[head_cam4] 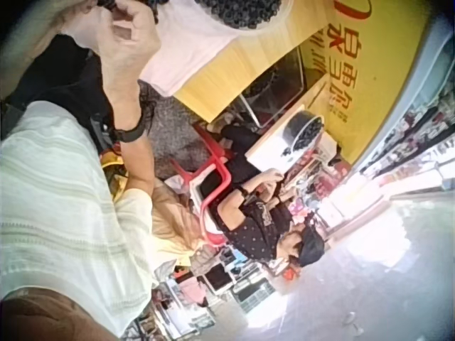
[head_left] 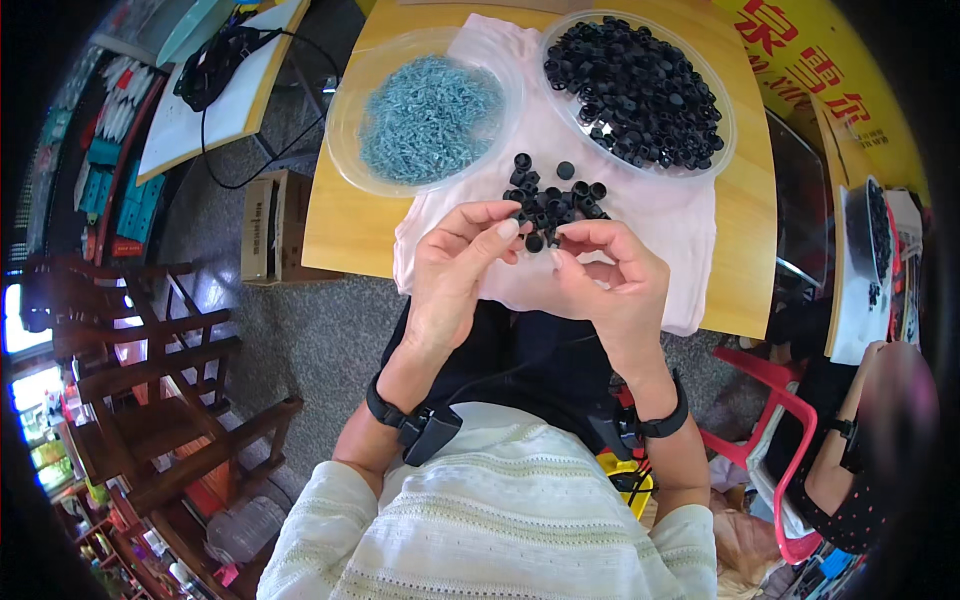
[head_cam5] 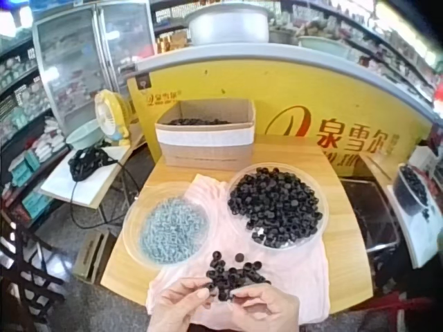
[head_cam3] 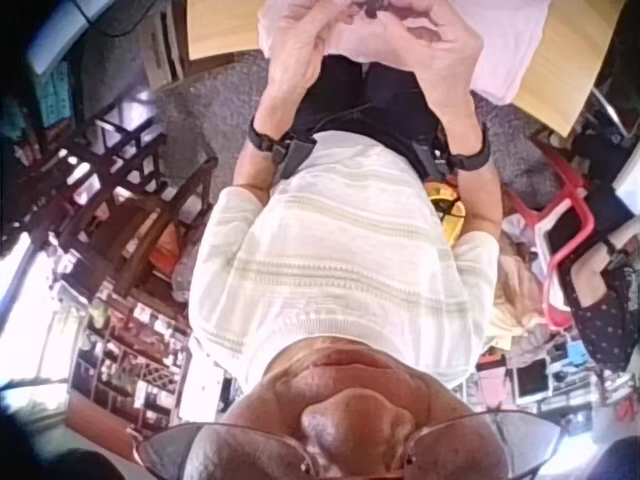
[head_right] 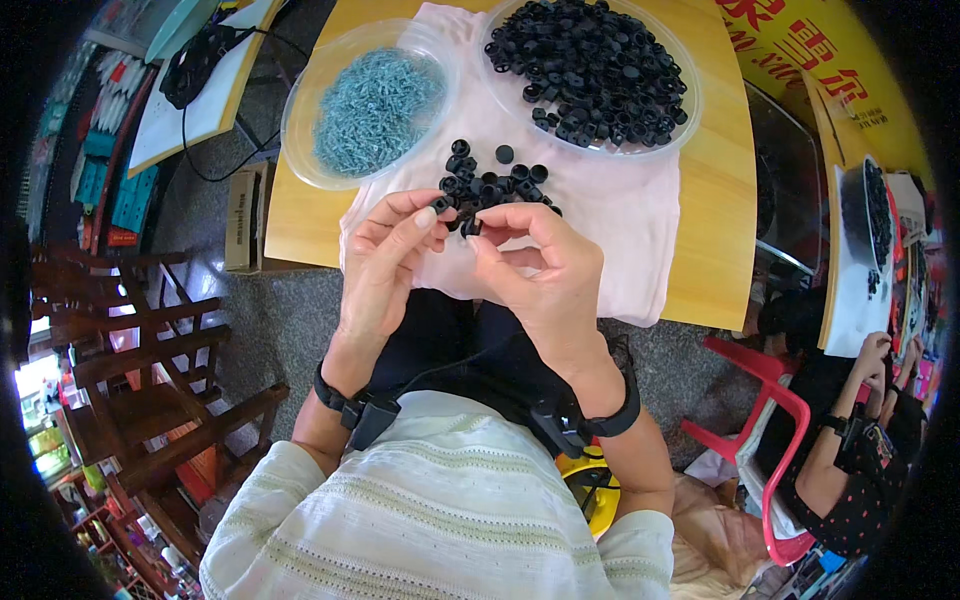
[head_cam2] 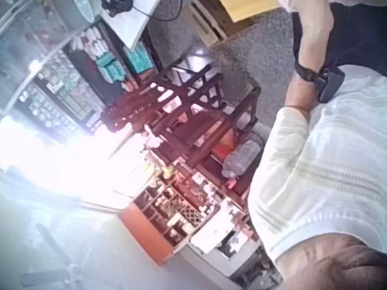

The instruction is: Assembling small plastic components by inserting a teal ring into a black cap.

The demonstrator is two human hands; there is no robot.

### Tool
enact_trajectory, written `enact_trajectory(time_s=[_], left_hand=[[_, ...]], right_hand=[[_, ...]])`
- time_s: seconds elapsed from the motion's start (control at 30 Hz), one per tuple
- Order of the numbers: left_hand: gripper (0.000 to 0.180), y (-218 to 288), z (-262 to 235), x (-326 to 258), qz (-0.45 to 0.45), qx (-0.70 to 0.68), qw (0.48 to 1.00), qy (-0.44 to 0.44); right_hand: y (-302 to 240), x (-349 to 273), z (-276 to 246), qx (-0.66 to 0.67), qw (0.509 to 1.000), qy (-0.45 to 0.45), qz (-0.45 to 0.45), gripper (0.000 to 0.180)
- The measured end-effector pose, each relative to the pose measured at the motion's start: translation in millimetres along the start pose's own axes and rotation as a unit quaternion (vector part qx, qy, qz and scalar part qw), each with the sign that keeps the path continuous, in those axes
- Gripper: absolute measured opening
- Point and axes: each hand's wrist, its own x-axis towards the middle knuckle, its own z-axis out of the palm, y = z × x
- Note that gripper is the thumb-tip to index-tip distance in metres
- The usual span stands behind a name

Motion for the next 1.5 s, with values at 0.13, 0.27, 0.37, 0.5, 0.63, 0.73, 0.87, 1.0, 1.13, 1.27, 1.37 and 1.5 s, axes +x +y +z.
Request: enact_trajectory(time_s=[0.13,0.27,0.37,0.5,0.63,0.73,0.87,1.0,1.13,1.27,1.37,1.5], left_hand=[[0.021,0,-6,-2,0.129,0.37,0.919,0.052],[0.021,-1,-11,6,0.268,0.545,0.793,0.051],[0.027,-6,-18,10,0.293,0.556,0.776,0.054],[0.026,-2,-17,9,0.295,0.567,0.768,0.048],[0.027,1,-15,5,0.292,0.578,0.761,0.048],[0.027,10,-1,-2,0.329,0.562,0.758,0.033],[0.025,13,24,-9,0.276,0.419,0.863,-0.055],[0.025,11,37,-10,0.22,0.298,0.917,-0.145],[0.024,13,43,-9,0.217,0.304,0.912,-0.168],[0.023,11,40,-10,0.209,0.303,0.916,-0.161],[0.022,8,35,-8,0.216,0.296,0.917,-0.161],[0.02,8,37,-12,0.153,0.25,0.945,-0.143]], right_hand=[[-4,-5,-7,0.144,0.984,-0.007,0.102,0.02],[-5,-8,-14,0.129,0.988,-0.001,0.08,0.02],[-6,-9,-26,0.214,0.968,-0.015,0.132,0.022],[-3,-9,-42,0.337,0.909,-0.045,0.242,0.025],[1,-10,-51,0.395,0.879,-0.06,0.262,0.026],[3,-11,-54,0.424,0.865,-0.073,0.259,0.026],[0,-12,-55,0.434,0.861,-0.081,0.254,0.025],[-4,-10,-55,0.418,0.867,-0.091,0.256,0.024],[-12,-12,-52,0.341,0.902,-0.07,0.255,0.024],[-17,-12,-49,0.321,0.913,-0.068,0.244,0.022],[-19,-14,-45,0.298,0.928,-0.065,0.215,0.022],[-24,-17,-35,0.197,0.972,-0.021,0.123,0.022]])
